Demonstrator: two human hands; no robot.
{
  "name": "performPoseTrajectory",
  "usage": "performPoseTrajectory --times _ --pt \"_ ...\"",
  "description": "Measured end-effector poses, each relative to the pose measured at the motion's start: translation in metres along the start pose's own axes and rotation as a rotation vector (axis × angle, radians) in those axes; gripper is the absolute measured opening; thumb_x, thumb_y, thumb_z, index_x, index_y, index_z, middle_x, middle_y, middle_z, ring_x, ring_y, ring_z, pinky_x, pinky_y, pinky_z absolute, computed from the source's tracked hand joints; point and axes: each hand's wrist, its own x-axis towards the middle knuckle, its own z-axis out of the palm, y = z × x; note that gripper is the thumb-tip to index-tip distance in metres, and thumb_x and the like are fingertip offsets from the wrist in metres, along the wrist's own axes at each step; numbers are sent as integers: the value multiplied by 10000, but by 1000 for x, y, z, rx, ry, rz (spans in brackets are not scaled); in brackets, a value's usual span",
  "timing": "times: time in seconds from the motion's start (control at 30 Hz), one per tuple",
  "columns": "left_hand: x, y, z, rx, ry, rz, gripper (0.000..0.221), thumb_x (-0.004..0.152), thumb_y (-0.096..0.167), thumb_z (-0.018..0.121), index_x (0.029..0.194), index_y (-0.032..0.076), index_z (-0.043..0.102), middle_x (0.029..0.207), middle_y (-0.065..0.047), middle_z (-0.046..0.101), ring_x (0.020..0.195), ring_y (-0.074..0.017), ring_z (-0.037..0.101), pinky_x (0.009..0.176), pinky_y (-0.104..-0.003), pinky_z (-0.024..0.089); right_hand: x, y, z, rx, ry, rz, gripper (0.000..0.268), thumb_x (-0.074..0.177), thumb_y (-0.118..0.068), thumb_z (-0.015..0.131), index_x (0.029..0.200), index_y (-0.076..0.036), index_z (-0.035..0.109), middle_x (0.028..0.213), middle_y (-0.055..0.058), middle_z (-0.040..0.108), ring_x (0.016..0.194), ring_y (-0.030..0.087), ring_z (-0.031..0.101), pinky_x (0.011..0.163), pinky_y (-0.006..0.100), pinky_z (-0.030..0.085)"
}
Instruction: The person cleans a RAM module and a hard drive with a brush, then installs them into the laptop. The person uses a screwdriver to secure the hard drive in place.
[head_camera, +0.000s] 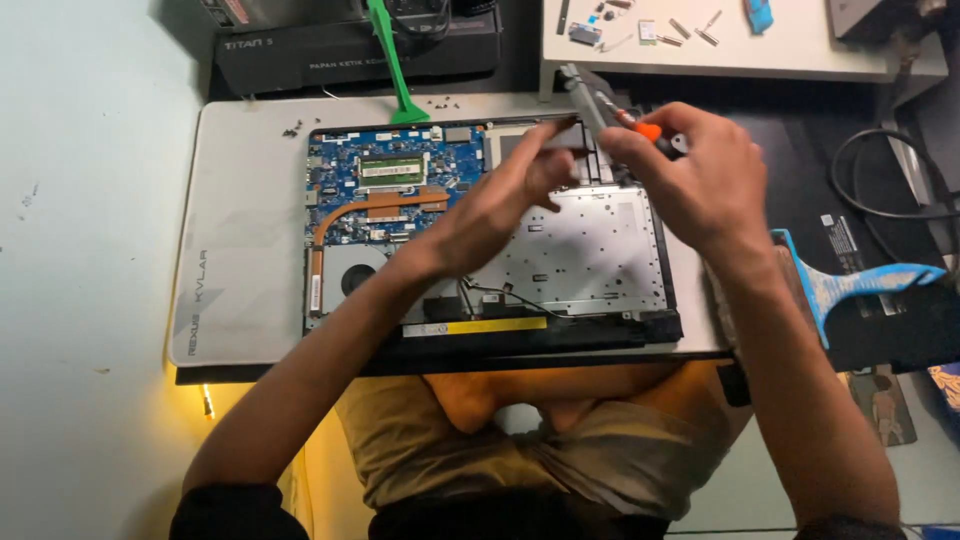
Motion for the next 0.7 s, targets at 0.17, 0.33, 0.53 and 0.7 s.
performPoseTrajectory --times 0.17,0.33,0.53,0.7 --pt "35 -45 -57 -471 269 52 441 1179 277 572 1548 49 490 1369 -207 780 1129 -280 787 940 -452 703 27 -49 24 38 -53 -176 786 1174 -714 582 1275 33 808 1064 164 836 857 305 750 716 475 542" --pt "21 -71 -104 -444 176 -117 536 1140 303 631 1585 10 692 945 -19 801 625 -51 620 489 -231 475 52 -11 20 -13 14 -630 447 1008 -153 1101 1302 106 885 1132 178 688 879 254 626 736 389 506" --pt "20 -85 -102 -339 39 -20 536 1113 285 721 1578 20 698 1360 -177 906 998 -185 920 767 -224 755 59 -9 41 -329 -39 -865 1231 701 -438 1173 1790 -66 736 1904 254 628 1337 392 879 952 479 749" --pt "21 -81 -95 -233 12 -79 935 981 676 579 1496 -97 691 1014 -120 778 572 -104 741 457 -251 550 55 -8 58 -282 -146 -703 1259 693 -320 1142 1825 -73 651 1628 246 693 970 291 806 678 394 625"
